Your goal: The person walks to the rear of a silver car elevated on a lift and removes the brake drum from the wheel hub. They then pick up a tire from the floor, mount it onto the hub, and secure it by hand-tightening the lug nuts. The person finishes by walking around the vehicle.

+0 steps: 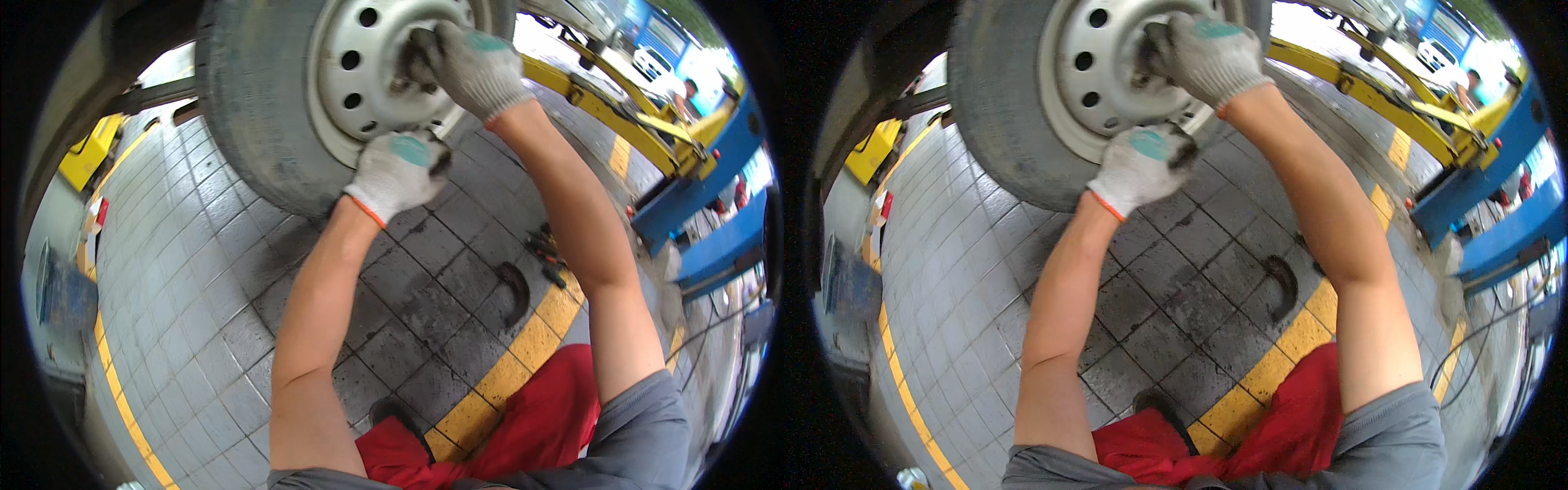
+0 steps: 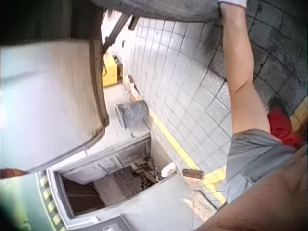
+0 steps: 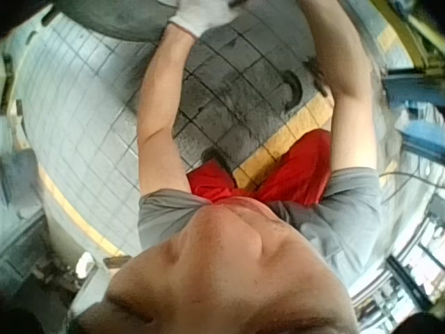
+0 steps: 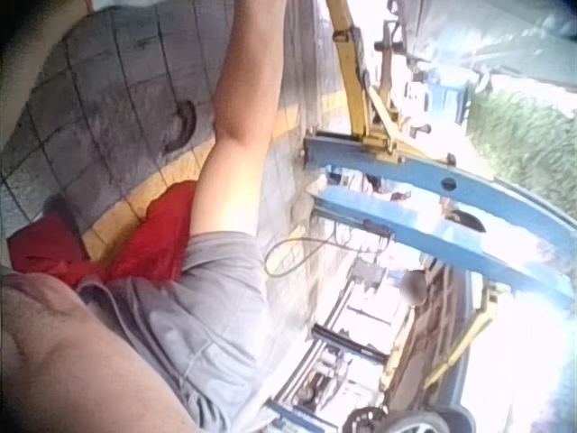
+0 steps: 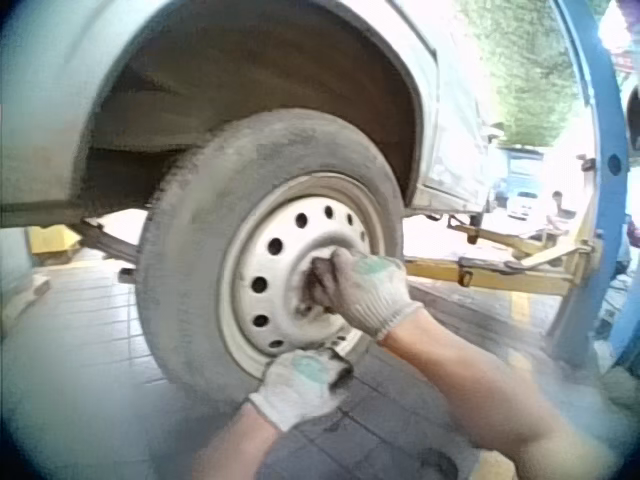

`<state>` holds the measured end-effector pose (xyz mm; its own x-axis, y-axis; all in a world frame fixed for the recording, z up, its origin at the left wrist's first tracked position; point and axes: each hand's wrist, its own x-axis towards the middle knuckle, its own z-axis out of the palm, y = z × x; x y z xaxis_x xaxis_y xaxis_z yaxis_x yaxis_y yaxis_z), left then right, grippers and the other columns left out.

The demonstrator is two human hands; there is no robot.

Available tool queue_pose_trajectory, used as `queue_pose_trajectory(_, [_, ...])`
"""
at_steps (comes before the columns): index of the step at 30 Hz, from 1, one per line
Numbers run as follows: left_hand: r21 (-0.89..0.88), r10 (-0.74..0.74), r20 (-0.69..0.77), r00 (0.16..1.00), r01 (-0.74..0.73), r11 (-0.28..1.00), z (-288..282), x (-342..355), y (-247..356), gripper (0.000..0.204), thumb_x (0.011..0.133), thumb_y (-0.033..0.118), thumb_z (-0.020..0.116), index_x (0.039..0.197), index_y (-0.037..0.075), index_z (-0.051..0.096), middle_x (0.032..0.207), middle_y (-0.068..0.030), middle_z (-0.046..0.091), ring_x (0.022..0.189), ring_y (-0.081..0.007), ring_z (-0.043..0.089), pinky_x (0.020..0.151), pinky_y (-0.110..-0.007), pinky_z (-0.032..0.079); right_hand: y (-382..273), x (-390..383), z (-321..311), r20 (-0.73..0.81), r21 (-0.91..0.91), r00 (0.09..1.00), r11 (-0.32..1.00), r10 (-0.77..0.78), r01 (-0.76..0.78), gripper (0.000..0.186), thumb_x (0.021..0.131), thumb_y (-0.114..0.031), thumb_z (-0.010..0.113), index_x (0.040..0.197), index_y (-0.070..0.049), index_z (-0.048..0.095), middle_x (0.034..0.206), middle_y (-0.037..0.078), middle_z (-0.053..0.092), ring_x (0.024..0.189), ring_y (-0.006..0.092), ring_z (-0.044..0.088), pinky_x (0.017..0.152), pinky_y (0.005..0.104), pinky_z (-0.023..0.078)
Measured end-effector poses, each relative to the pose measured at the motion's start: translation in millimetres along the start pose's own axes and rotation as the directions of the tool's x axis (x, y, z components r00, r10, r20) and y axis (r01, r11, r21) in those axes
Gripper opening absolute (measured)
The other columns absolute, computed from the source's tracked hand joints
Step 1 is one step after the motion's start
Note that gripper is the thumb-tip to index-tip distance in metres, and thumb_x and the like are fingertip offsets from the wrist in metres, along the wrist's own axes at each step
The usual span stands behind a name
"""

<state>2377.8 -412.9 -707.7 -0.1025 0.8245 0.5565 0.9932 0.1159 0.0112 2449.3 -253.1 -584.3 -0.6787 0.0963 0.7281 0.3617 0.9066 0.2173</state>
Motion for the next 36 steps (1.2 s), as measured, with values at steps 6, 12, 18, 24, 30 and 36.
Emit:
queue_pose_trajectory(6, [-0.007, -0.037, 0.037, 0.999, 0.037, 0.999, 26, 2, -2, 0.037, 0.094, 0.039, 0.078, 0.114, 0.009, 0.079, 0.114, -0.0199, 0.078, 0.105, -0.0395, 0.075, 0.089, -0.053, 0.059, 23, -6, 28, 0.209, 0.222, 0.970, 0.972, -0.122, 0.074, 0.039, 0.097, -0.031, 0.073, 0.132, -0.014, 0.078, 0.128, 0.010, 0.080, 0.118, 0.0311, 0.077, 0.097, 0.0479, 0.063])
queue_pose_trajectory(12, [0.108, 0.133, -0.037, 0.990, -0.129, 0.986, 38, -5, -30, 0.030, 0.102, 0.024, 0.071, 0.125, 0.006, 0.075, 0.129, -0.0163, 0.076, 0.117, -0.0378, 0.071, 0.102, -0.046, 0.057, 9, 3, 10, 0.276, 0.354, 0.953, 0.909, 0.125, -0.222, 0.053, 0.094, -0.057, 0.071, 0.125, -0.016, 0.083, 0.130, 0.018, 0.077, 0.118, 0.0369, 0.076, 0.104, 0.0474, 0.059])
queue_pose_trajectory(18, [-0.101, 0.093, -0.046, 0.995, -0.098, 0.990, 23, -4, -18, 0.025, 0.104, 0.021, 0.069, 0.123, 0.006, 0.076, 0.127, -0.0165, 0.075, 0.114, -0.0396, 0.071, 0.100, -0.047, 0.057, 8, 15, 39, 0.109, 0.309, 0.994, 0.950, -0.003, -0.031, 0.053, 0.098, -0.057, 0.066, 0.130, -0.018, 0.081, 0.138, 0.017, 0.072, 0.122, 0.0378, 0.073, 0.110, 0.0530, 0.055])
queue_pose_trajectory(24, [-0.056, 0.137, -0.090, 0.986, -0.143, 0.988, 28, -6, -20, 0.025, 0.102, 0.021, 0.071, 0.123, 0.007, 0.076, 0.126, -0.0150, 0.077, 0.115, -0.0375, 0.072, 0.101, -0.045, 0.056, 5, 8, 16, 0.150, 0.362, 0.986, 0.932, -0.070, 0.011, 0.049, 0.097, -0.054, 0.067, 0.124, -0.017, 0.084, 0.139, 0.016, 0.073, 0.124, 0.0365, 0.072, 0.107, 0.0530, 0.057])
queue_pose_trajectory(30, [0.008, 0.148, -0.115, 0.982, -0.148, 0.989, 29, -13, -37, 0.027, 0.097, 0.025, 0.076, 0.120, 0.011, 0.078, 0.119, -0.0155, 0.077, 0.108, -0.0362, 0.074, 0.092, -0.047, 0.059, -2, 8, 19, 0.028, 0.297, 0.981, 0.939, -0.192, 0.175, 0.044, 0.092, -0.048, 0.076, 0.115, -0.011, 0.083, 0.120, 0.018, 0.079, 0.109, 0.0357, 0.078, 0.093, 0.0486, 0.063])
queue_pose_trajectory(36, [0.090, 0.052, -0.055, 0.997, -0.047, 0.995, 23, -2, -9, 0.034, 0.093, 0.040, 0.080, 0.112, 0.012, 0.080, 0.103, -0.0164, 0.079, 0.097, -0.0358, 0.075, 0.089, -0.048, 0.060, 0, -14, 7, -0.164, 0.368, 0.986, 0.929, 0.029, 0.034, 0.046, 0.098, -0.034, 0.077, 0.133, -0.007, 0.063, 0.126, 0.018, 0.076, 0.110, 0.0354, 0.077, 0.091, 0.0452, 0.063])
